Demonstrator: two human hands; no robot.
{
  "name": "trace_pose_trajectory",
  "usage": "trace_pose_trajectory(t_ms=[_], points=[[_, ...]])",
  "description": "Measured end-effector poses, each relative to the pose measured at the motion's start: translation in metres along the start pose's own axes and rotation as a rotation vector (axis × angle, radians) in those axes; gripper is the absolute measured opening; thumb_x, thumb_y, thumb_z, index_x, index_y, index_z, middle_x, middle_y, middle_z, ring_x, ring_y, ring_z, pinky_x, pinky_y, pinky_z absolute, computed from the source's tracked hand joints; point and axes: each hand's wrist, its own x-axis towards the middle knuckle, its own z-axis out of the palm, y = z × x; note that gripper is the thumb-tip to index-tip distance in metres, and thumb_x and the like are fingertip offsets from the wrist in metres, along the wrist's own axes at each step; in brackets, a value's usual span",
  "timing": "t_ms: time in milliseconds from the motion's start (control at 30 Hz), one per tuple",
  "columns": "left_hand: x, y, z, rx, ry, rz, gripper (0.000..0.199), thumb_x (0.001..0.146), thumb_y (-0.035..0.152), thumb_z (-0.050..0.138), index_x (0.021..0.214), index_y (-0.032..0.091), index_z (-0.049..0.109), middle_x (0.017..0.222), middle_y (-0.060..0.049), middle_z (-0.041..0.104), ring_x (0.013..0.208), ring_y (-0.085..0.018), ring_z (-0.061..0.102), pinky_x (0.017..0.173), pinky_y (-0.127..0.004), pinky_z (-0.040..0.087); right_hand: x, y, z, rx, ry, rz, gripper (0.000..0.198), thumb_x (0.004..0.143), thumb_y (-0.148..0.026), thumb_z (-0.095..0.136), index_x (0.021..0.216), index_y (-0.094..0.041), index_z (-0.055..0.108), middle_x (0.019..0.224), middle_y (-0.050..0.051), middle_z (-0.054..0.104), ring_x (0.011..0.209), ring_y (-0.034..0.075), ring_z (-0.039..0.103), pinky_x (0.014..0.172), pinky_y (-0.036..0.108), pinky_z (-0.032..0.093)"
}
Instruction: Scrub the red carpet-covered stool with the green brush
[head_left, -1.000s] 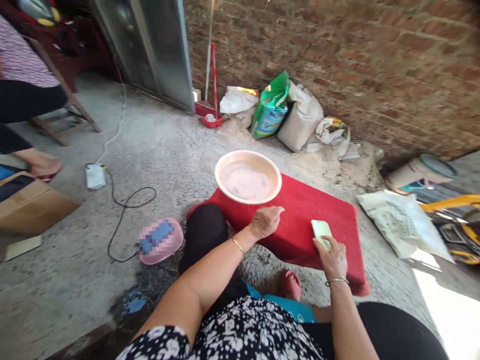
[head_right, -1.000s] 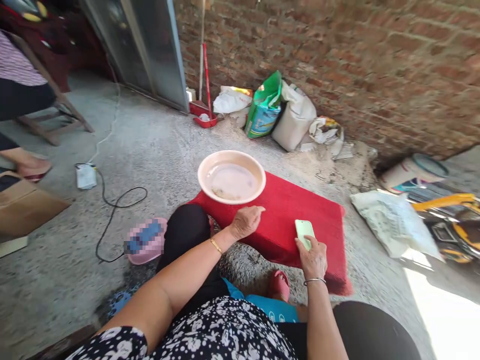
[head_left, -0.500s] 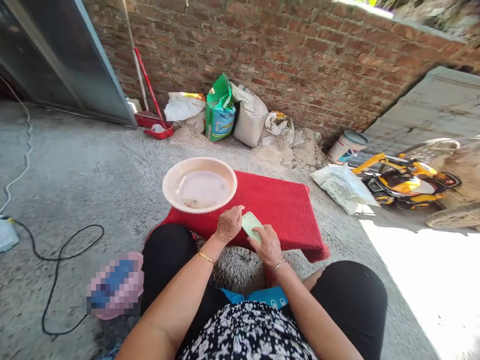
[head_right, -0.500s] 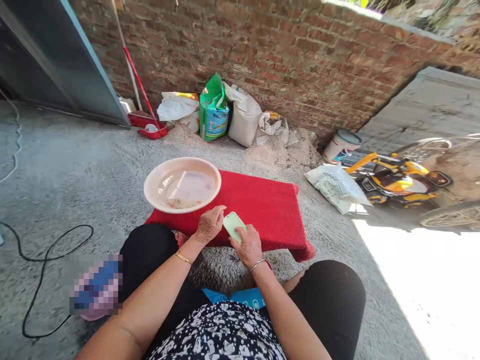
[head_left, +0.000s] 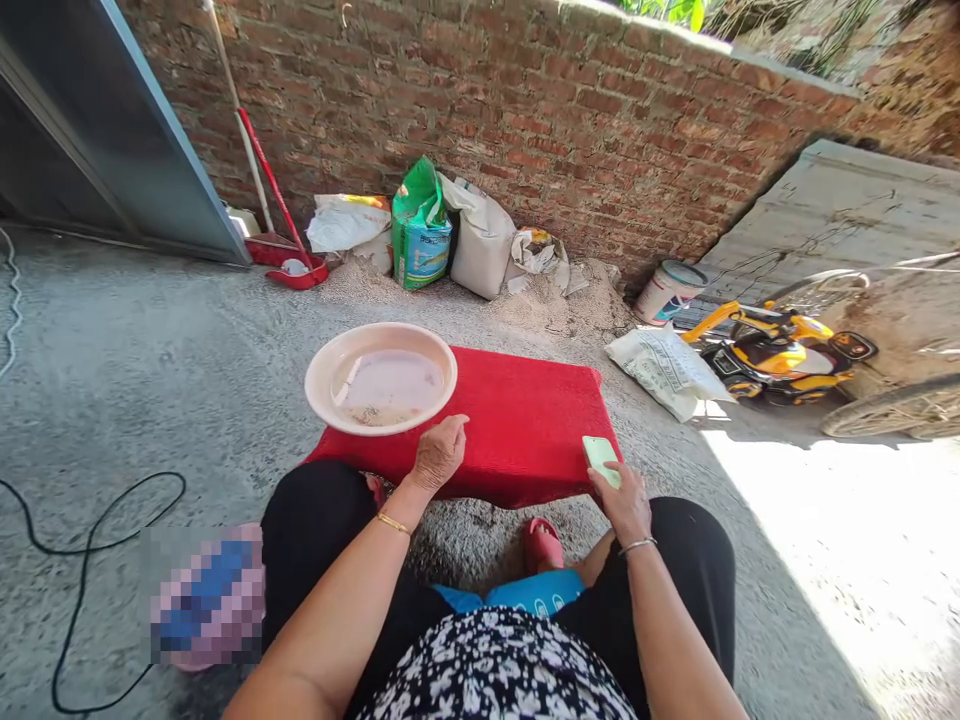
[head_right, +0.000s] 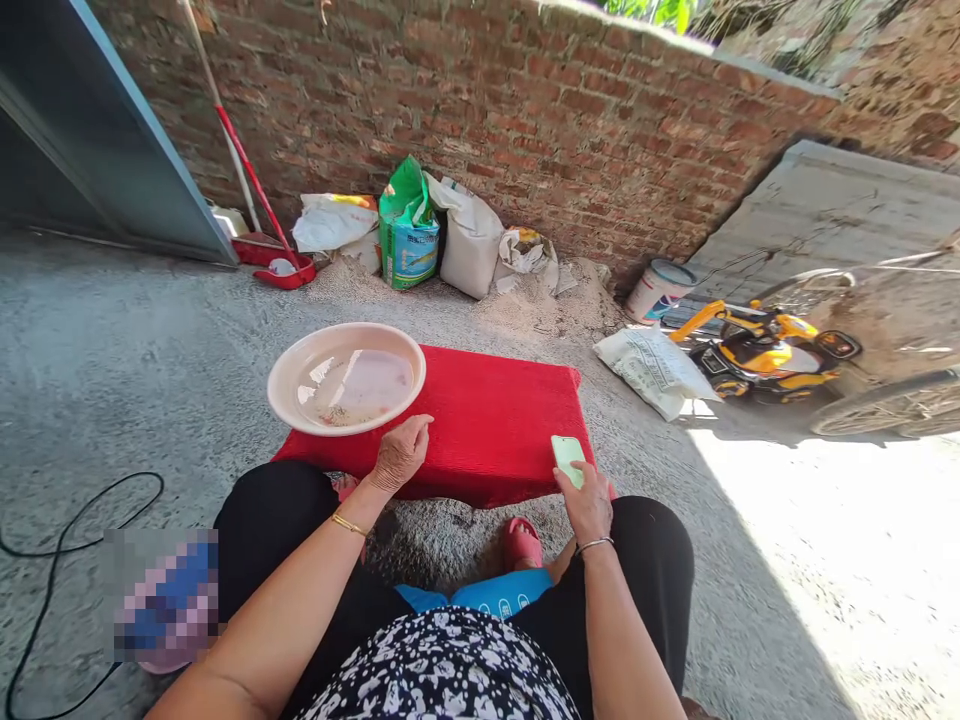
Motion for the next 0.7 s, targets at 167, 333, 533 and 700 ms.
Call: trace_pose_trajectory(t_ms=[167,333,533,700], points=[[0.005,-0.001,0.002,-0.050,0.060,-0.036,0.024,0.088,0.012,0.043,0.103,0.017,0.061,0.096,-0.007,0.072,0.084,-0.017,0.069,0.076,-0.028,0.054,-0.044,-0.061,0.036,0.165,-0.127,-0.493,0.038,0.085,-0.053,0.054,0.107,-0.023,0.063,0.099,0.008,0.053,0.090,0.023,0.056,0.080,0.035,0.046],[0.005,0.001,0.000,-0.058,0.050,-0.025,0.023,0.087,0.011,0.043,0.101,0.017,0.061,0.094,-0.007,0.072,0.084,-0.017,0.069,0.076,-0.028,0.054,-0.054,-0.077,0.048,0.092,-0.198,-0.638,0.031,0.085,-0.045,0.059,0.107,-0.024,0.063,0.100,0.008,0.054,0.093,0.024,0.055,0.082,0.036,0.046],[0.007,-0.002,-0.013,-0.058,0.077,-0.028,0.022,0.087,0.011,0.044,0.100,0.018,0.061,0.091,-0.006,0.072,0.085,-0.017,0.069,0.079,-0.028,0.054,-0.030,-0.046,0.035,0.063,-0.125,-0.347,0.037,0.083,-0.052,0.058,0.108,-0.024,0.062,0.097,0.006,0.054,0.090,0.023,0.057,0.076,0.035,0.046],[0.010,0.000,-0.019,-0.061,0.079,-0.053,0.022,0.088,0.011,0.043,0.097,0.018,0.061,0.091,-0.006,0.072,0.084,-0.016,0.068,0.080,-0.028,0.053,-0.055,-0.080,0.047,0.123,-0.154,-0.490,0.032,0.084,-0.047,0.059,0.106,-0.024,0.062,0.097,0.006,0.053,0.090,0.022,0.056,0.074,0.032,0.045]])
